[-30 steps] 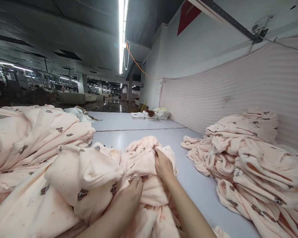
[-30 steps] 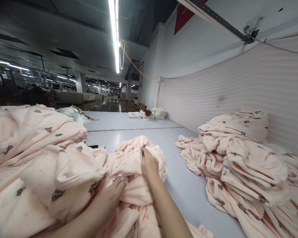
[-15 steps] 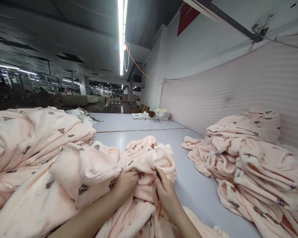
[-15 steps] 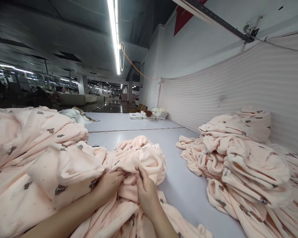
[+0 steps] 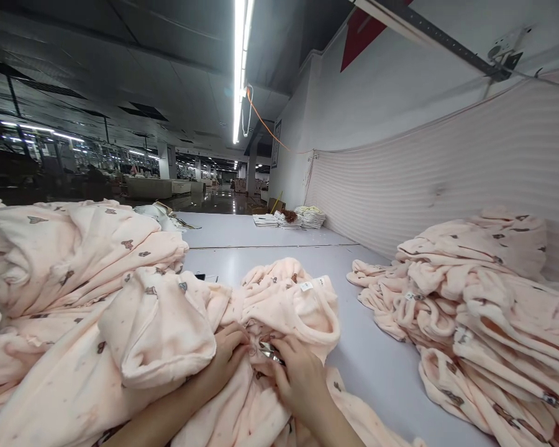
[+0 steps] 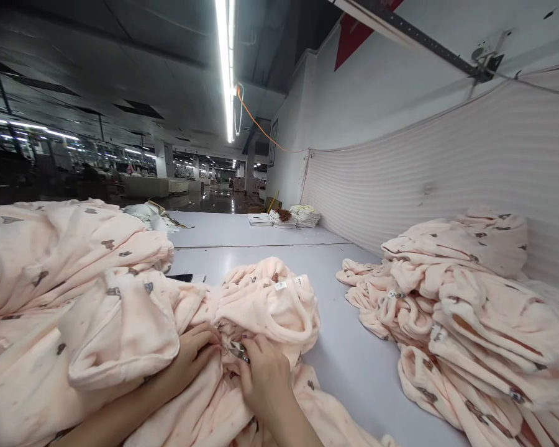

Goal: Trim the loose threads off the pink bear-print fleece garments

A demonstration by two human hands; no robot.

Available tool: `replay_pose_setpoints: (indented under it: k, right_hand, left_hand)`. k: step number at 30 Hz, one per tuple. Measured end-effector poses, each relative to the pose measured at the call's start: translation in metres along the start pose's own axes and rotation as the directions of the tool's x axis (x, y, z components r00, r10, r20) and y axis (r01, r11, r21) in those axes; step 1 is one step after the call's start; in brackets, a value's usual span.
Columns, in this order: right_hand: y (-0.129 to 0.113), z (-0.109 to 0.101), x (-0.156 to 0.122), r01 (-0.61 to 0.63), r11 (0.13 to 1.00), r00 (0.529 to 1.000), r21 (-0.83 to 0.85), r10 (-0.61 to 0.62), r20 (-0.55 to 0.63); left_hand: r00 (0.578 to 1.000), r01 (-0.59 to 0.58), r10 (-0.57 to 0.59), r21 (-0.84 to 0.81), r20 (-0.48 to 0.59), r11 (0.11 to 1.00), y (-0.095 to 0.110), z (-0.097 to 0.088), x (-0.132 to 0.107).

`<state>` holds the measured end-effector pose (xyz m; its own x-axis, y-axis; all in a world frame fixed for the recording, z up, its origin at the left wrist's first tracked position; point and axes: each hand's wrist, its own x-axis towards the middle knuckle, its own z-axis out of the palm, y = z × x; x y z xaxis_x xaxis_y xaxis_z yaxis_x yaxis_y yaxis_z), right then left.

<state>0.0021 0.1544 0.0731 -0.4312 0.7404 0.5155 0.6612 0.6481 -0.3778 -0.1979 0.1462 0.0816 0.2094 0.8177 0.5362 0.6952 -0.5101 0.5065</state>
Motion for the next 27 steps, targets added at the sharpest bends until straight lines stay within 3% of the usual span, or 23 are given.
replay_pose_setpoints:
  k: [7, 13, 18, 23, 27]
  right_hand:
    - [-0.004, 0.026, 0.013, 0.114, 0.959, 0.990, -0.258, -0.130, -0.045]
    - [0.009, 0.026, 0.007, 0.112, 0.934, 0.977, -0.339, -0.166, -0.135]
    - [0.008, 0.028, 0.003, 0.212, 0.882, 0.955, -0.421, -0.278, -0.102]
    - [0.006, 0.033, 0.011, 0.204, 0.881, 0.961, -0.427, -0.263, -0.083]
    - [0.009, 0.032, 0.013, 0.130, 0.923, 0.976, -0.363, -0.183, -0.116]
  left_hand:
    - [1.000, -0.001, 0.001, -0.073, 0.006, 0.997, 0.000, -0.001, -0.001]
    - [0.999, 0.036, -0.036, -0.032, 0.011, 0.999, 0.004, -0.002, 0.001]
    - [0.998, 0.068, -0.068, -0.001, 0.017, 0.998, 0.007, -0.003, 0.004]
    - [0.998, 0.056, -0.056, 0.020, 0.030, 0.998, 0.006, -0.004, 0.004]
    - [0.999, 0.042, -0.043, 0.037, 0.027, 0.998, 0.003, -0.001, 0.003]
